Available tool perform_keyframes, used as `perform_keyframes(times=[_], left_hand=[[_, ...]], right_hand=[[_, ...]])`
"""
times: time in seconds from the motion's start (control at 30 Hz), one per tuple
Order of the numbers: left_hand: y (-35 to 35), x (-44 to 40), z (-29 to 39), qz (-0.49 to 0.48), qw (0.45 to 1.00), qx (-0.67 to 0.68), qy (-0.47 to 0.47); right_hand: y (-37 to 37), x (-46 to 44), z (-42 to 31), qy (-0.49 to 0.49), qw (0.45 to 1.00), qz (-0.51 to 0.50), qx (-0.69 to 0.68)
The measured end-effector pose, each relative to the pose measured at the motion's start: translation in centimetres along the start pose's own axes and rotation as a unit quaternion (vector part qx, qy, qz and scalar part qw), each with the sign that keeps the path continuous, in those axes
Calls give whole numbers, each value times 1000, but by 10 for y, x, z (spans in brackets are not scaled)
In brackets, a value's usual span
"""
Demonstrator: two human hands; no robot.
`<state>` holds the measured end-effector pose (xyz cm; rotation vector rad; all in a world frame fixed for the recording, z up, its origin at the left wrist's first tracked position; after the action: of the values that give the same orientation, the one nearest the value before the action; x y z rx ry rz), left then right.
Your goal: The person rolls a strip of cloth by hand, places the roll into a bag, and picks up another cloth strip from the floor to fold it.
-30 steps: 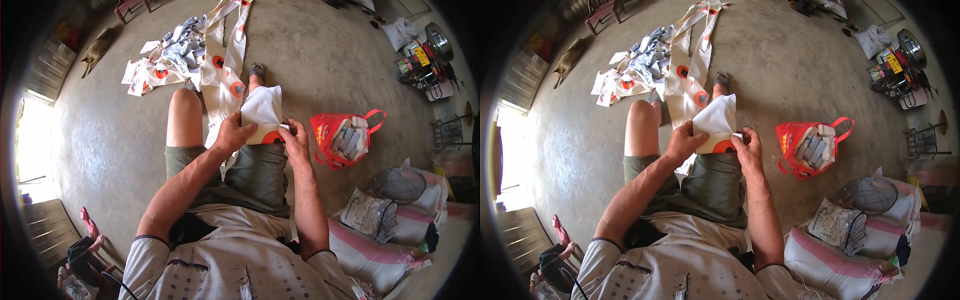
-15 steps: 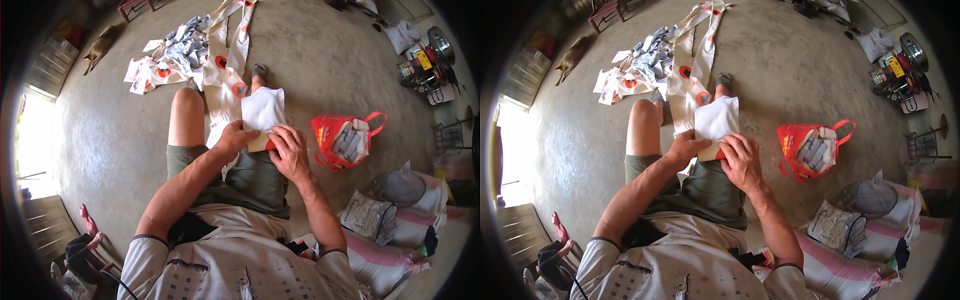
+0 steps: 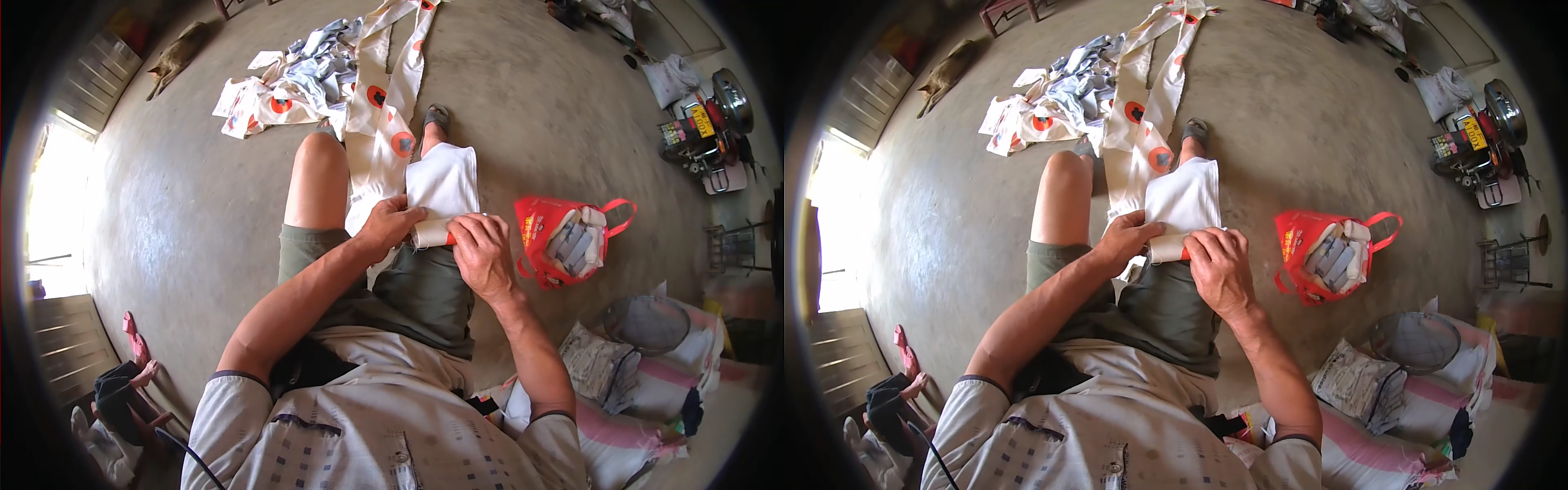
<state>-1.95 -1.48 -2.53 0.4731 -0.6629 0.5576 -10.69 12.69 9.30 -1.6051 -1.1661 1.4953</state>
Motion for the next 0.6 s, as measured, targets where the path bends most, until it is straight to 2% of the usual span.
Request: perform_keyframes(times=[0.17,0.27,0.37,0.47,0.6], left_hand=[[-4,-1,2,-10,1000,9,4],[-5,5,6,-19,999,45,-4],[-11,3,2,-34,998,43,-12],[-12,2,-1,-47,996,70,16],[-12,4,-4,-52,990,128,7]], right_hand=[[-3,-9,4,-12,1000,-22,-16],[-4,-17,11,12,996,-67,-52],[0,-24,20,20,995,-70,-68],[4,-32,27,28,993,-76,-89],[12,-41,38,42,988,-102,-105]])
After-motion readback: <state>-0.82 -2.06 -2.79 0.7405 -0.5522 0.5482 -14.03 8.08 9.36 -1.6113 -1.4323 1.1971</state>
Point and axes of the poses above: each hand's wrist, its own x-axis away from the middle knuckle, its own y-axis out of the palm, z = x × y, the point moved 6 cm from there along -x, towards the middle knuckle, and after that the axes turned 10 degrees about -y, right-handed, at the moved point
